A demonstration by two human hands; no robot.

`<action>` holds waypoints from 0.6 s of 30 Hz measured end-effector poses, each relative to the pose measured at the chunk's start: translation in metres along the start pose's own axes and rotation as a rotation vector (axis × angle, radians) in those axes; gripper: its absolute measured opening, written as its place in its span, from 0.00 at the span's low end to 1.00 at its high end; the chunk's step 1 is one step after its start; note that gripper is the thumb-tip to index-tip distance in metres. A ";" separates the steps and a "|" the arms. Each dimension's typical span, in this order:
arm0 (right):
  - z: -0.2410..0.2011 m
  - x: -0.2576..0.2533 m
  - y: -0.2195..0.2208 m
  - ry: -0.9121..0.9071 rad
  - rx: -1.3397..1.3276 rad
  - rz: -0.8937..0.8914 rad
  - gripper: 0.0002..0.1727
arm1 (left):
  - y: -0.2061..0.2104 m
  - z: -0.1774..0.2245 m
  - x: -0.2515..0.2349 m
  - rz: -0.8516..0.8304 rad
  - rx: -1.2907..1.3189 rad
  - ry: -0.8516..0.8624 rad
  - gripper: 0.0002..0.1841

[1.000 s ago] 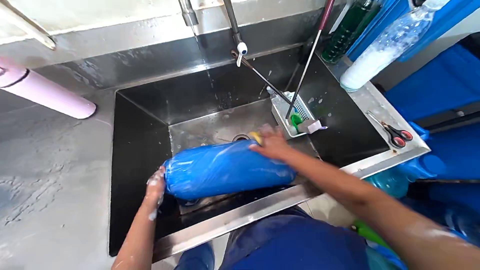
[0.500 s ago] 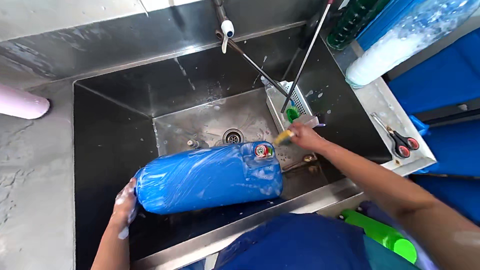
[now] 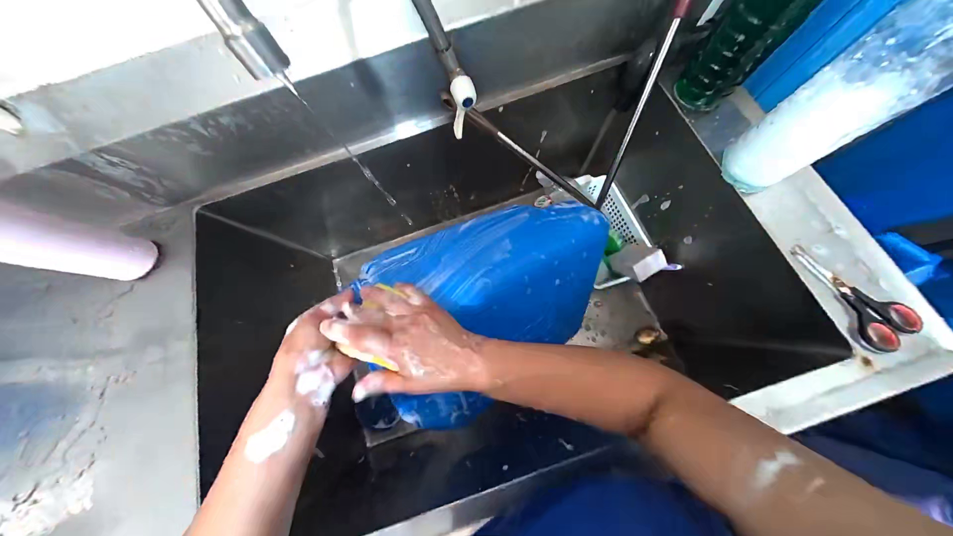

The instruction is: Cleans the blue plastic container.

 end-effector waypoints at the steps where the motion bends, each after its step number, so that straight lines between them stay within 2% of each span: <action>1: 0.017 0.003 -0.006 -0.026 0.053 0.122 0.18 | -0.006 0.000 -0.003 0.033 -0.061 0.023 0.13; 2: 0.061 0.016 -0.020 0.065 0.112 0.164 0.13 | -0.016 -0.005 -0.008 0.058 -0.112 0.059 0.11; 4: 0.189 0.055 -0.060 0.451 0.206 0.160 0.21 | -0.039 -0.015 -0.025 0.201 -0.143 0.125 0.10; 5: 0.238 0.071 -0.066 0.610 0.165 0.143 0.25 | -0.049 -0.020 -0.036 0.265 -0.128 0.137 0.10; 6: 0.259 0.080 -0.055 0.717 0.098 0.126 0.28 | -0.057 -0.023 -0.044 0.313 -0.115 0.132 0.10; 7: 0.252 0.078 -0.030 0.757 0.047 0.126 0.30 | -0.059 -0.023 -0.051 0.331 -0.125 0.137 0.11; 9: 0.182 0.053 0.018 0.667 -0.134 0.059 0.31 | -0.048 -0.026 -0.055 0.269 -0.207 0.200 0.17; 10: 0.149 0.045 0.030 0.612 -0.225 -0.023 0.27 | -0.044 -0.034 -0.051 0.228 -0.244 0.233 0.23; 11: 0.138 0.047 0.033 0.582 -0.269 -0.106 0.23 | -0.045 -0.046 -0.042 0.215 -0.267 0.250 0.27; 12: 0.157 0.058 0.029 0.595 -0.263 -0.174 0.20 | -0.047 -0.060 -0.032 0.207 -0.286 0.275 0.29; 13: 0.203 0.078 0.020 0.658 -0.213 -0.217 0.19 | -0.049 -0.072 -0.024 0.200 -0.300 0.299 0.27; 15: 0.315 0.133 0.001 0.929 -0.124 -0.235 0.20 | -0.049 -0.090 -0.017 0.207 -0.297 0.308 0.16; 16: 0.344 0.151 -0.004 1.043 -0.114 -0.242 0.21 | -0.048 -0.093 -0.016 0.207 -0.295 0.304 0.14; 17: 0.341 0.150 0.001 1.085 -0.121 -0.267 0.23 | -0.047 -0.091 -0.018 0.211 -0.300 0.296 0.13; 18: 0.306 0.131 0.013 1.017 -0.165 -0.294 0.24 | -0.047 -0.088 -0.019 0.217 -0.313 0.275 0.14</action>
Point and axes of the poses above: each hand's wrist, its own x-axis away from the middle knuckle, its own y-axis out of the palm, z = x × y, the point moved 8 cm from there along -x, towards the middle knuckle, and after that the axes turned 9 degrees about -z, right-handed, at the moved point
